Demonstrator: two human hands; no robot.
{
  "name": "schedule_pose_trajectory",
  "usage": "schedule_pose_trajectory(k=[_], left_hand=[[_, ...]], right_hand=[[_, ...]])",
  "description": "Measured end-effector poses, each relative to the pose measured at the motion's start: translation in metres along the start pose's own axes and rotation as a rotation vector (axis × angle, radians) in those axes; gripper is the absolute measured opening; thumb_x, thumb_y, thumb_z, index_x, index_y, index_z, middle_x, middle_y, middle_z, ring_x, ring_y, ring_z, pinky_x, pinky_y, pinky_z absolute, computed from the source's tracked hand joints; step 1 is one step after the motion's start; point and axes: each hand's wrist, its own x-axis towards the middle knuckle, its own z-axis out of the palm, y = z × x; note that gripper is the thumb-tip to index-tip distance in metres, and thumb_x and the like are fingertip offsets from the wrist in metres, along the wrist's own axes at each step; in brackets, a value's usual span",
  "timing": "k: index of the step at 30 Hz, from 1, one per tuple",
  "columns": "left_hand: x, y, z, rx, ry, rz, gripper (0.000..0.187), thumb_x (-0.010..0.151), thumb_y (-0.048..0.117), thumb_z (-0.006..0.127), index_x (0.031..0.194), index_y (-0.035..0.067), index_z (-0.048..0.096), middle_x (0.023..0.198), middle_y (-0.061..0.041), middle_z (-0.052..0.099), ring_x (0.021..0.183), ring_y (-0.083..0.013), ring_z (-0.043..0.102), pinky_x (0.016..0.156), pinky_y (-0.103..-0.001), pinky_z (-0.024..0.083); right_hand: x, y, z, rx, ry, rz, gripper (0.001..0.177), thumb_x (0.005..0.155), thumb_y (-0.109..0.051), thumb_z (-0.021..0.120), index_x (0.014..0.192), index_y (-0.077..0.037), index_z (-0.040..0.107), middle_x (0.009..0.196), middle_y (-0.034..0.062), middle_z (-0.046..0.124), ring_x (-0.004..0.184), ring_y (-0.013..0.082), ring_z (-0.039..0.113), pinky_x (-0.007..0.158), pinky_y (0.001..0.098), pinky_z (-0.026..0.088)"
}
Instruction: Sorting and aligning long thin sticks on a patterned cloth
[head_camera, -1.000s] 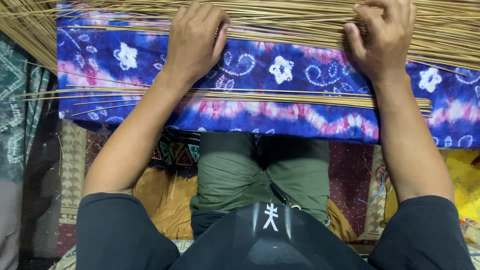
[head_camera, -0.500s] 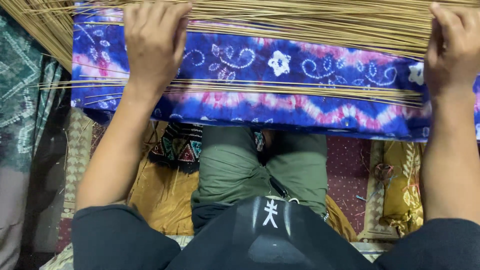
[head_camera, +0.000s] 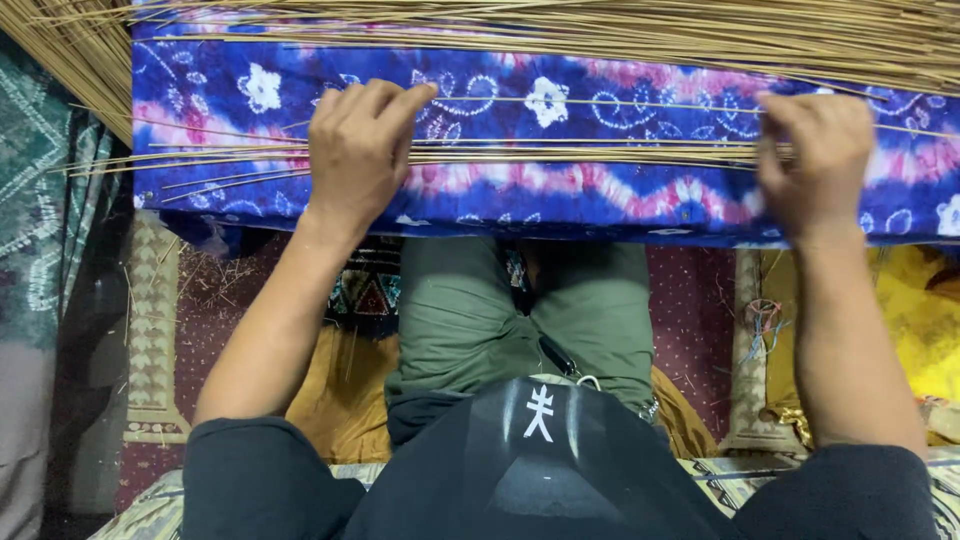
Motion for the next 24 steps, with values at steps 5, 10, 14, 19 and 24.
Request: schedule_pose_trajectory(k=[5, 10, 14, 19, 24], left_hand=[[0.003, 0.022, 0.005, -0.016, -0.003, 0.008, 0.017, 0.107, 0.013, 0.07, 0.124, 0.015, 0.074, 0.093, -0.004, 0.075, 0.076, -0.0162, 0.065, 0.065, -0.031, 0.044], [0.013, 0.038, -0.001, -0.079, 0.033, 0.028, 0.014, 0.108, 0.012, 0.066, 0.12, 0.01, 0.072, 0.091, -0.004, 0.075, 0.072, -0.0171, 0.061, 0.063, -0.032, 0.037], [0.002, 0.025, 0.006, -0.089, 0.039, -0.047, 0.016, 0.105, 0.01, 0.071, 0.12, 0.011, 0.07, 0.101, -0.003, 0.078, 0.086, -0.0203, 0.066, 0.08, -0.035, 0.041], [-0.02, 0.0, 0.01, -0.053, 0.052, -0.188, 0.028, 0.099, 0.003, 0.08, 0.124, 0.014, 0.07, 0.105, -0.002, 0.08, 0.094, -0.0199, 0.069, 0.089, -0.034, 0.041], [-0.035, 0.007, 0.029, -0.085, 0.006, -0.197, 0.038, 0.095, -0.001, 0.078, 0.128, 0.016, 0.069, 0.111, -0.002, 0.08, 0.098, -0.0194, 0.07, 0.089, -0.033, 0.043]], right_hand=[[0.069, -0.076, 0.016, 0.136, 0.052, -0.108, 0.024, 0.105, 0.0, 0.084, 0.127, -0.008, 0.078, 0.104, 0.0129, 0.08, 0.09, 0.0263, 0.07, 0.082, 0.0412, 0.051], [0.114, -0.135, 0.036, 0.247, 0.114, -0.173, 0.028, 0.101, 0.001, 0.08, 0.124, -0.014, 0.075, 0.095, 0.009, 0.078, 0.081, 0.0218, 0.07, 0.07, 0.0358, 0.056], [0.13, -0.146, 0.03, 0.319, 0.126, -0.121, 0.031, 0.1, 0.009, 0.069, 0.123, -0.01, 0.075, 0.099, 0.011, 0.073, 0.082, 0.0278, 0.066, 0.066, 0.0388, 0.049], [0.115, -0.122, 0.03, 0.324, 0.118, -0.036, 0.019, 0.107, 0.006, 0.071, 0.122, -0.004, 0.077, 0.103, 0.0156, 0.074, 0.085, 0.032, 0.068, 0.072, 0.0422, 0.049], [0.112, -0.14, 0.043, 0.338, 0.109, -0.044, 0.017, 0.101, 0.005, 0.073, 0.115, -0.005, 0.078, 0.1, 0.0181, 0.077, 0.085, 0.0323, 0.071, 0.072, 0.0434, 0.052]])
